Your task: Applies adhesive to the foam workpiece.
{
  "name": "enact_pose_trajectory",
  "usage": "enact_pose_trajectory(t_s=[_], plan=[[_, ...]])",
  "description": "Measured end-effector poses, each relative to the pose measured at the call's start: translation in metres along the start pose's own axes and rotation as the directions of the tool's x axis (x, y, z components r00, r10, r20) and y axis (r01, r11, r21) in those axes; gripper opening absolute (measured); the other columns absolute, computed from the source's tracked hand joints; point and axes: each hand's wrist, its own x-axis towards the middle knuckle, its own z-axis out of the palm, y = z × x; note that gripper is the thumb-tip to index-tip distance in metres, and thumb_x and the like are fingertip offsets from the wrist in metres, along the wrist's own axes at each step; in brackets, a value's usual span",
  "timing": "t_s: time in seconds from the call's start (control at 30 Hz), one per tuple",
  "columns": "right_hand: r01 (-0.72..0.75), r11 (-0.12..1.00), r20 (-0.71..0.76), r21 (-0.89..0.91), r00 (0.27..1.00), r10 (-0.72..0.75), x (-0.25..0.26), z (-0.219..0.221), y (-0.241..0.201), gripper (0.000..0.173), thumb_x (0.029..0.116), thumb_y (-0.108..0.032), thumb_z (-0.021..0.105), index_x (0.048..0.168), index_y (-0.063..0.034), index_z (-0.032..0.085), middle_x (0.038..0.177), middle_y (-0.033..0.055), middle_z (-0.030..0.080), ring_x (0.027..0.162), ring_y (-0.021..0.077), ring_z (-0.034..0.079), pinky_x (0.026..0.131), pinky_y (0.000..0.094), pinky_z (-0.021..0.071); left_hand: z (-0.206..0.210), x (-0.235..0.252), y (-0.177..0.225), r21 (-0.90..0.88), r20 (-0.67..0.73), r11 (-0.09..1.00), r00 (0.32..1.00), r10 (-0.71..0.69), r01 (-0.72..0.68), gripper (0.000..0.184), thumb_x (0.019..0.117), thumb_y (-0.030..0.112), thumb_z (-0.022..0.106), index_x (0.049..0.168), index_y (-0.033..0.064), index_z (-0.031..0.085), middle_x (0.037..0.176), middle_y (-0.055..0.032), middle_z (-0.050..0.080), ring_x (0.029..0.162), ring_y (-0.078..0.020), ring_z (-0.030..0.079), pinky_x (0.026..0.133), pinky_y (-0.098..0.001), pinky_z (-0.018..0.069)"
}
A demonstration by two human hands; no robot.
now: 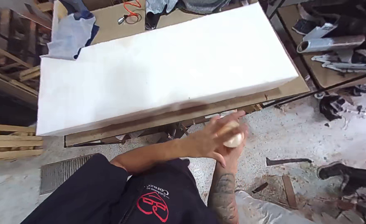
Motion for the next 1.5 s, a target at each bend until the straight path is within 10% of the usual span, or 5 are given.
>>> enact_pose_trajectory(t_s=[0.23, 0.67, 0.87, 1.33, 1.5], plan=[[0.175, 0.982, -0.014, 0.066, 0.985, -0.174, 0.202, 0.082, 0.029, 0.053, 0.1066, -0.053, 0.042, 0.139, -0.0116, 0.044, 0.130, 0.0182, 0.063, 0.118, 0.0326, 0.066, 0.092, 0.0503, 0.0601, -0.179, -0.021, -0.218, 0.050, -0.208, 0.805, 0.795, -0.570, 0.591, 0.104, 0.0874, 0.044, 0.080, 0.163, 0.0068, 0.019, 0.158, -0.0119, 0.046, 0.147, -0.0208, 0.043, 0.122, -0.0428, 0.0383], [-0.326, 0.945, 0.341, 0.002, 0.889, 0.305, 0.522, 0.233, 0.176, 0.078, 0.0979, -0.077, 0.026, 0.131, -0.0102, 0.050, 0.116, 0.0168, 0.063, 0.099, 0.0282, 0.068, 0.079, 0.0407, 0.0618, -0.424, -0.005, -0.611, 0.076, -0.577, 0.629, 0.549, -0.605, 0.774, 0.093, 0.0965, 0.041, 0.068, 0.161, -0.0027, 0.017, 0.147, -0.0229, 0.052, 0.138, -0.0280, 0.052, 0.117, -0.0411, 0.0440], [-0.384, 0.879, 0.274, 0.283, 0.911, 0.309, 0.547, 0.224, 0.174, 0.096, 0.0887, -0.084, 0.021, 0.129, -0.0015, 0.049, 0.121, 0.0187, 0.061, 0.102, 0.0281, 0.069, 0.073, 0.0353, 0.0633, -0.342, 0.110, -0.672, 0.201, -0.473, 0.531, 0.557, -0.683, 0.823, 0.108, 0.0911, 0.068, 0.059, 0.165, 0.0050, 0.012, 0.163, -0.0181, 0.036, 0.149, -0.0308, 0.039, 0.124, -0.0572, 0.0195], [-0.208, 0.904, 0.116, 0.374, 0.977, 0.177, 0.555, 0.159, 0.137, 0.102, 0.0812, -0.083, 0.046, 0.141, -0.0007, 0.043, 0.121, 0.0189, 0.061, 0.100, 0.0304, 0.069, 0.075, 0.0385, 0.0630, -0.314, 0.128, -0.694, 0.372, -0.611, 0.261, 0.446, -0.654, 0.891, 0.082, 0.0879, 0.028, 0.063, 0.161, 0.0145, 0.030, 0.165, -0.0158, 0.030, 0.134, -0.0344, 0.048, 0.108, -0.0493, 0.0369], [-0.068, 0.994, 0.092, 0.083, 0.994, 0.061, 0.580, 0.167, 0.148, 0.081, 0.0939, -0.074, 0.044, 0.139, -0.0064, 0.046, 0.125, 0.0204, 0.061, 0.109, 0.0332, 0.067, 0.086, 0.0460, 0.0610, -0.312, 0.125, -0.694, 0.365, -0.613, 0.322, 0.485, -0.623, 0.874, 0.081, 0.0990, 0.052, 0.052, 0.160, 0.0051, 0.027, 0.162, -0.0135, 0.039, 0.136, -0.0286, 0.048, 0.114, -0.0488, 0.0293]])
